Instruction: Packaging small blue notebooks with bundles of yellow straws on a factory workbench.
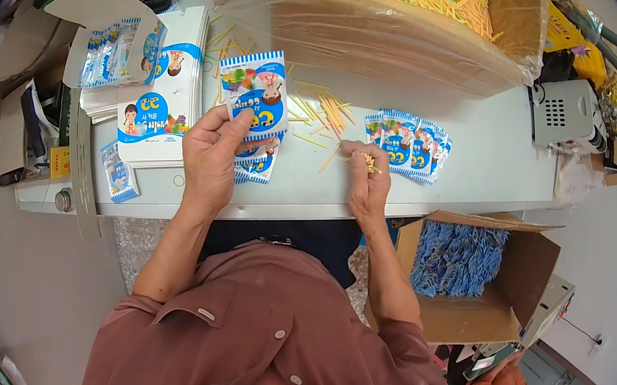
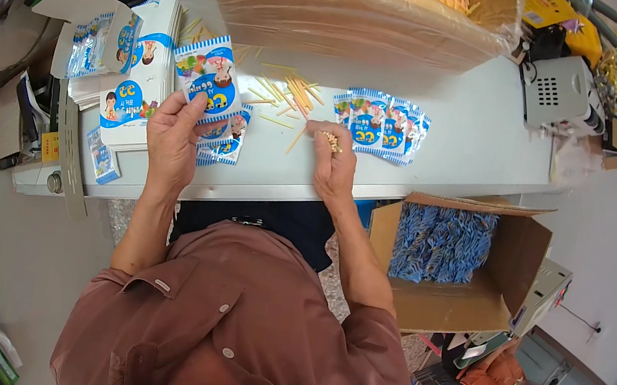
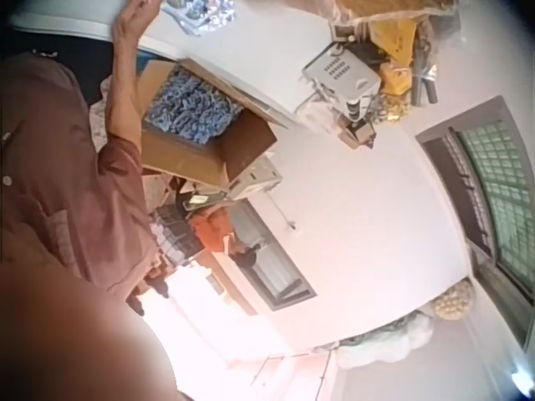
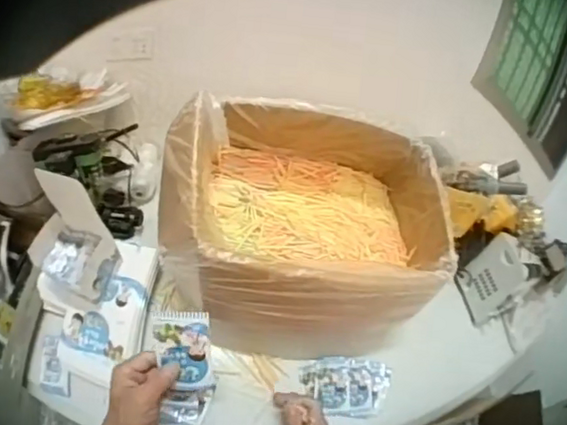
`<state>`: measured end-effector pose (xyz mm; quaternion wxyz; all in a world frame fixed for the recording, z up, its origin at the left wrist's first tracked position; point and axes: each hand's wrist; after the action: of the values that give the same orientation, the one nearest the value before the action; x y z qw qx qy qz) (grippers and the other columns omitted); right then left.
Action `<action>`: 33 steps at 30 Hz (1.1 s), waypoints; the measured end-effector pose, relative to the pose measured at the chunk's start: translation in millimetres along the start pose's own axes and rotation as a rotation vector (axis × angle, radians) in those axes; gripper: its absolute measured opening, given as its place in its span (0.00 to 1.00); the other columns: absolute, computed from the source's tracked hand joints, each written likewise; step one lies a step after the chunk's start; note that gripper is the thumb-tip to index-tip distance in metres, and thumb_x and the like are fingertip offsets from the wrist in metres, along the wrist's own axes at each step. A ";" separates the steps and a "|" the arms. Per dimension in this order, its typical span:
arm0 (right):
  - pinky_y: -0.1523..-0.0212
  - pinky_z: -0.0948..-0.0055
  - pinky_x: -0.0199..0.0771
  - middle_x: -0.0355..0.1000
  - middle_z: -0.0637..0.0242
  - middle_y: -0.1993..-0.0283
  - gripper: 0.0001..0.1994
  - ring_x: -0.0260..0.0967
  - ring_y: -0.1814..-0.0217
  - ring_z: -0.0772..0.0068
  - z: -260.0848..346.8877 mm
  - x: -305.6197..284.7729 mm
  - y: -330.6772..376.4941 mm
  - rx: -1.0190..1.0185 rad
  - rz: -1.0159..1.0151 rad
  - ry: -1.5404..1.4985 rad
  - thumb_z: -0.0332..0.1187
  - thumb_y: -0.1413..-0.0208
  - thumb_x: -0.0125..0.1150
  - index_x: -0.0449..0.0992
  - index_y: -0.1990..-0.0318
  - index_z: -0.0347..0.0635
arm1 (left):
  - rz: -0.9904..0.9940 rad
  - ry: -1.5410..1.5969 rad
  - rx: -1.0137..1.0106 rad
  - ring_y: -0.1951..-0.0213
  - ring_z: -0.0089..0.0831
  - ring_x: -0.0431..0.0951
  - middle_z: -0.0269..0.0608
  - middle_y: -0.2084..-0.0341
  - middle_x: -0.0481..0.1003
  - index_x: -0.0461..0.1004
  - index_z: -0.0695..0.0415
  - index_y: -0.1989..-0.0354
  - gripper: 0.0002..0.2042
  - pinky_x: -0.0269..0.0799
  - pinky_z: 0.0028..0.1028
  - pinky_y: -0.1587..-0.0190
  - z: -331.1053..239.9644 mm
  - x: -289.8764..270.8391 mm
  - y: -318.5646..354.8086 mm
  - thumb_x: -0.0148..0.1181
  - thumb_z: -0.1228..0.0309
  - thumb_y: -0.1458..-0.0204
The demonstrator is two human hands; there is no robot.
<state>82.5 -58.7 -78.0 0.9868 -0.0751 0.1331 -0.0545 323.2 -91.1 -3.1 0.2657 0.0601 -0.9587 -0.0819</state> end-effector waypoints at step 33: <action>0.40 0.64 0.68 0.74 0.59 0.53 0.06 0.72 0.46 0.65 9.7 -15.3 -12.0 0.200 -0.177 -0.670 0.29 0.32 0.49 0.67 0.51 0.42 | -0.045 0.109 -0.081 0.61 0.20 0.80 0.41 0.59 0.81 0.73 0.64 0.50 0.11 0.76 0.20 0.59 20.1 0.6 6.8 0.59 0.74 0.39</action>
<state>69.5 -67.3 -62.9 0.9695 -0.0029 -0.2108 -0.1250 311.7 -82.1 -18.5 0.3177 0.0755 -0.9371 -0.1232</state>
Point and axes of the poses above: each hand's wrist, its own y-axis away from the middle knuckle, its own x-axis out of the palm, z = x × y
